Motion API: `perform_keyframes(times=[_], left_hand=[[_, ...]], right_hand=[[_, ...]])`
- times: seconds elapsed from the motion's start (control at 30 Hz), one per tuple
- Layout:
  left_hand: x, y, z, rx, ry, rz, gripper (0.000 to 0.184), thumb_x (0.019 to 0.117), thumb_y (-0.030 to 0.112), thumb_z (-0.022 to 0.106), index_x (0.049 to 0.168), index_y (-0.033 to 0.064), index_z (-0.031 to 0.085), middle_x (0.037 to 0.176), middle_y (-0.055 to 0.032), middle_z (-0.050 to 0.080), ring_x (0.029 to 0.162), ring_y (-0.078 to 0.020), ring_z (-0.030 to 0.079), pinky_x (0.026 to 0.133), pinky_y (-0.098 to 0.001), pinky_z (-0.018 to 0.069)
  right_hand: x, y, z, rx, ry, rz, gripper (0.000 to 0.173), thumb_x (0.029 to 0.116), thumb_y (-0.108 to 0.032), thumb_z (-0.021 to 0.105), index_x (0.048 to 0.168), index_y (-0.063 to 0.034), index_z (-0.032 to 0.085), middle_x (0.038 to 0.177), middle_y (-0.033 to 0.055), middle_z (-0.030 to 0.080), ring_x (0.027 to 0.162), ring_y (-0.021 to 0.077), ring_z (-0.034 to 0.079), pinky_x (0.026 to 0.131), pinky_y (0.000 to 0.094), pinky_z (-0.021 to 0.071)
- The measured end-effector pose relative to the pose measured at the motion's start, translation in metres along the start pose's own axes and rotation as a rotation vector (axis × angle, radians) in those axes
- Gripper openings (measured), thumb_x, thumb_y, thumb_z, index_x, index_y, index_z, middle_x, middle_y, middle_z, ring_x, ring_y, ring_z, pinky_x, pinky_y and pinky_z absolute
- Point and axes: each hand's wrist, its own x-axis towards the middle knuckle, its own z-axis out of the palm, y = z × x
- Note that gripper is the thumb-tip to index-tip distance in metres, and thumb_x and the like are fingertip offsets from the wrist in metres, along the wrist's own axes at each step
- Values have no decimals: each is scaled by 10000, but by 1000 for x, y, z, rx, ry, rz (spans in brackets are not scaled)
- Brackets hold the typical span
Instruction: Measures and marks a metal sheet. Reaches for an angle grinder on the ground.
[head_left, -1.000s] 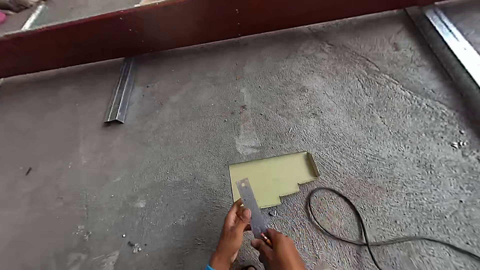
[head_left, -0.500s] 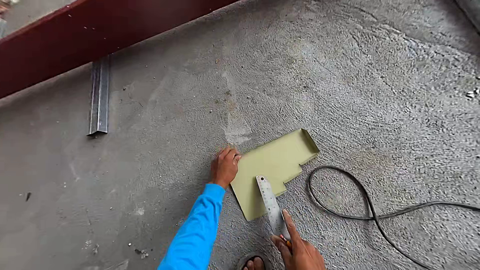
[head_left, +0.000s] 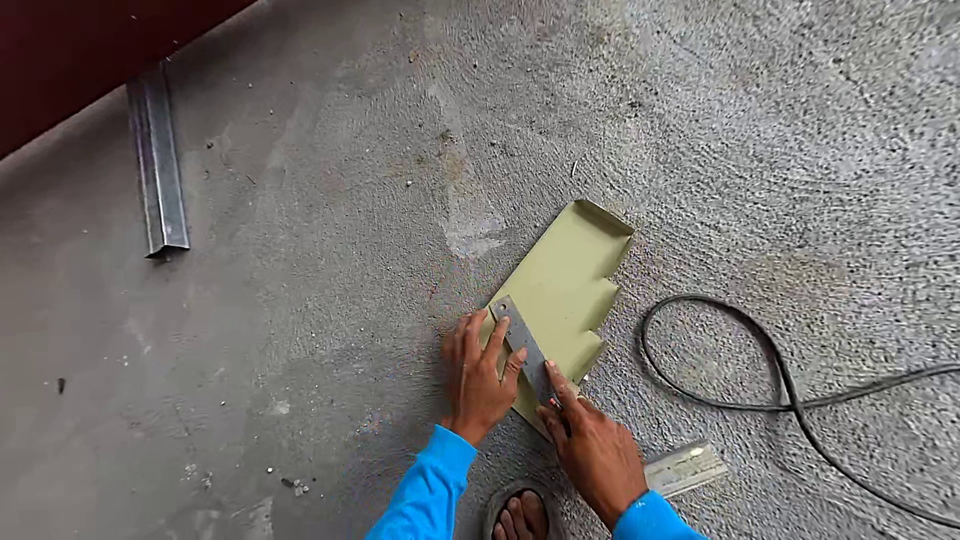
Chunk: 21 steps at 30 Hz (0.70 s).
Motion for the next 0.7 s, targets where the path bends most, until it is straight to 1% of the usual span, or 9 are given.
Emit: perform_keyframes(times=[0.1, 0.13, 0.2, 0.23, 0.37, 0.47, 0.53, 0.6, 0.7], left_hand=[[0, -1, 9, 33, -9, -12, 567, 1033, 594, 405, 1454, 263, 592, 1577, -84, 456, 1496, -297, 361, 1239, -567, 218], [0, -1, 11, 35, -1, -14, 556, 1037, 576, 403, 1454, 261, 591, 1573, -88, 458, 1495, -300, 360, 1240, -562, 215], [0, -1, 14, 53, 22, -9, 532, 1039, 545, 405, 1444, 258, 598, 1562, -98, 468, 1484, -315, 372, 1233, -565, 221], [0, -2, 14, 62, 27, -6, 529, 1040, 540, 405, 1446, 259, 594, 1563, -98, 466, 1485, -317, 370, 1233, -568, 215], [-1, -7, 15, 83, 14, 19, 562, 1043, 548, 401, 1509, 261, 526, 1590, -97, 429, 1485, -321, 357, 1213, -557, 245], [0, -7, 18, 105, 34, 22, 585, 1041, 535, 399, 1547, 252, 474, 1587, -105, 423, 1463, -323, 373, 1186, -559, 269], [1, -5, 22, 123, 68, 5, 606, 1038, 535, 399, 1562, 234, 452, 1581, -105, 420, 1442, -314, 385, 1179, -546, 271], [4, -2, 25, 138, 98, -10, 630, 1032, 543, 410, 1570, 217, 439, 1572, -113, 418, 1415, -312, 397, 1158, -546, 271], [5, 0, 27, 151, 110, -30, 655, 1024, 574, 419, 1572, 215, 432, 1564, -118, 414, 1391, -311, 407, 1141, -544, 284]], right_hand=[[3, -2, 2, 20, 6, 8, 556, 1015, -426, 581, 1540, -258, 513, 868, 158, 717, 643, 326, 697, 592, 494, 577], [0, -2, 1, 43, 18, 12, 542, 1003, -410, 612, 1515, -244, 547, 951, 185, 711, 644, 321, 695, 590, 483, 582], [-18, 0, -5, 107, 70, 11, 488, 955, -374, 687, 1401, -178, 659, 1137, 235, 664, 628, 307, 688, 556, 468, 594], [-31, 1, -11, 114, 76, 29, 493, 930, -377, 719, 1369, -156, 681, 1196, 248, 646, 621, 310, 687, 538, 474, 592], [-85, 33, -25, 33, -20, 150, 748, 842, -445, 816, 1459, -93, 583, 1353, 302, 558, 633, 371, 684, 523, 543, 563], [-105, 65, -7, -3, 14, 109, 831, 796, -440, 855, 1501, -124, 549, 1396, 301, 530, 617, 338, 683, 504, 504, 565], [-106, 74, 4, -14, 70, 46, 787, 771, -431, 869, 1462, -169, 601, 1393, 309, 530, 603, 322, 680, 486, 478, 563], [-99, 76, 7, 1, 83, -5, 677, 759, -371, 880, 1385, -215, 673, 1416, 315, 519, 625, 333, 694, 501, 480, 574], [-90, 79, 3, 7, 80, -74, 516, 753, -304, 886, 1246, -224, 754, 1397, 301, 546, 644, 351, 705, 510, 494, 579]])
